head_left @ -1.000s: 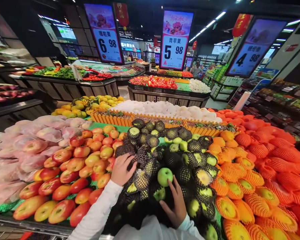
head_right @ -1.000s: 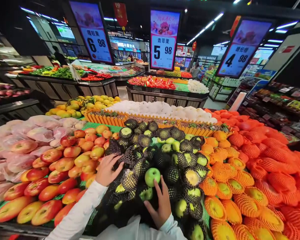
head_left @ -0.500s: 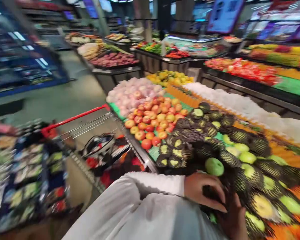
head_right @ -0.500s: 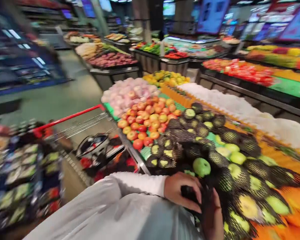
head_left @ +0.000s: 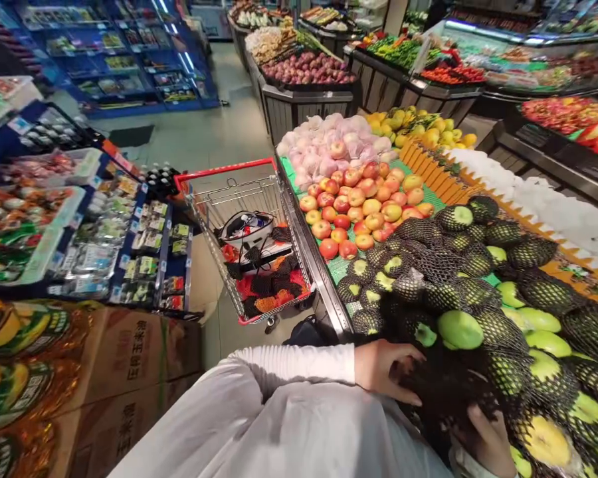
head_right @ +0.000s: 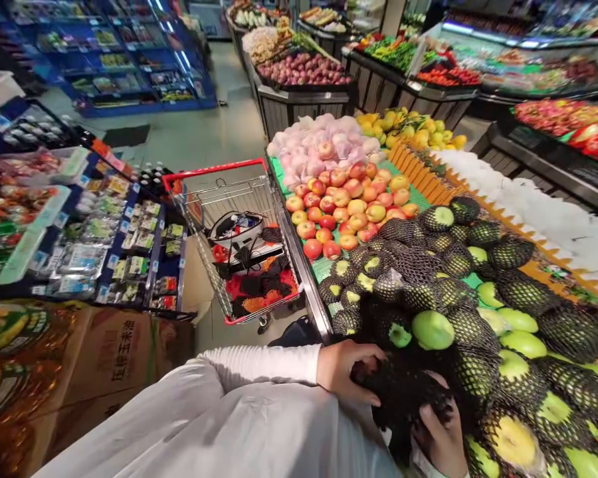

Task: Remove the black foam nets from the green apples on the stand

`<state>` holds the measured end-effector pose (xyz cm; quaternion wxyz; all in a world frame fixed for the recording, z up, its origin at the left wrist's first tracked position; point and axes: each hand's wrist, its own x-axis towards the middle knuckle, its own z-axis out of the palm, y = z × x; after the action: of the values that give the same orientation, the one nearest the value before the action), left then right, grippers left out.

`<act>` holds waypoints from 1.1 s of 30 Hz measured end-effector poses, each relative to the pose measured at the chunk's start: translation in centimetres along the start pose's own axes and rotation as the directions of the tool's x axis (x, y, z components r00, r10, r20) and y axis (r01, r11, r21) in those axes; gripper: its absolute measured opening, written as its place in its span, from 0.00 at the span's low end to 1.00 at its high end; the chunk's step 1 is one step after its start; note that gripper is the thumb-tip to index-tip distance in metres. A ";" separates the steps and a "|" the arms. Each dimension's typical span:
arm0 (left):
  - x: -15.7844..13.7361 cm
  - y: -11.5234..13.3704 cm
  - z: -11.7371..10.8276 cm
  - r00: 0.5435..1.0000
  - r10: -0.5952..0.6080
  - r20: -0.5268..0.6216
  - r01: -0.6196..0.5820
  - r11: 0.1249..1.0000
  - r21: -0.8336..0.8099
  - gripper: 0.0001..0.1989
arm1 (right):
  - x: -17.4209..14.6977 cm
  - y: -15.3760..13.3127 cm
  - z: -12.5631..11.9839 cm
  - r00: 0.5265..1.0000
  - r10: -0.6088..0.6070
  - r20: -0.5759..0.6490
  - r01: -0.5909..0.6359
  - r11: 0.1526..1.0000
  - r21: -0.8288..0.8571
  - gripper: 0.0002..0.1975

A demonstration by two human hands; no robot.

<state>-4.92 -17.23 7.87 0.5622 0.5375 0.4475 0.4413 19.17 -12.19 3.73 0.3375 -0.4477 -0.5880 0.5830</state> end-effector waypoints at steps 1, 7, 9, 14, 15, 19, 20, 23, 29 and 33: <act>-0.1 0.1 -0.2 1.000 0.000 0.001 -0.001 1.000 0.028 0.28 | 0.0 -0.6 0.6 1.000 0.003 -0.024 -0.002 0.999 0.036 0.22; 1.1 -0.2 -1.4 0.998 0.061 0.016 -0.057 0.982 -0.177 0.18 | -0.3 -3.3 3.6 0.978 -0.091 -0.189 0.087 0.996 -0.028 0.19; 1.8 -1.1 -1.5 1.000 -0.016 -0.002 0.014 0.940 -0.342 0.18 | -0.6 -2.9 3.5 0.941 -0.138 -0.307 0.104 0.987 -0.125 0.15; 3.9 -2.3 -1.4 0.975 -0.206 0.083 0.222 0.891 -0.395 0.21 | -2.4 0.0 3.5 0.828 -0.175 -0.533 0.136 0.984 -0.112 0.16; 4.5 -2.1 -1.4 0.968 -0.198 0.154 0.241 0.905 -0.351 0.22 | -2.9 0.3 3.8 0.825 -0.160 -0.542 0.158 0.986 -0.052 0.14; 7.8 -0.6 -1.8 0.926 -0.206 0.317 0.273 0.944 -0.185 0.24 | -3.3 0.4 6.0 0.836 -0.115 -0.537 0.255 0.947 0.195 0.14; 8.8 -0.3 -2.0 0.919 -0.222 0.325 0.284 0.946 -0.158 0.24 | -3.0 0.2 6.5 0.836 -0.103 -0.539 0.277 0.927 0.254 0.17; 12.2 -0.4 -2.5 0.938 -0.229 0.259 0.259 0.962 -0.087 0.23 | -0.7 -0.2 6.6 0.792 -0.025 -0.609 0.306 0.881 0.361 0.21; 19.0 -2.1 -2.2 0.998 0.068 -0.008 -0.059 0.919 0.390 0.09 | 6.9 0.5 3.0 0.561 0.074 -0.824 0.226 0.944 0.239 0.24; 19.7 -2.7 -1.6 0.995 0.104 0.005 -0.095 0.892 0.442 0.07 | 9.0 1.3 2.7 0.511 0.003 -0.860 0.200 0.972 0.122 0.24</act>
<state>-2.35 2.33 4.57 0.3982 0.6688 0.5132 0.3616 13.58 -5.08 1.06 0.6597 -0.6042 -0.3071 0.3248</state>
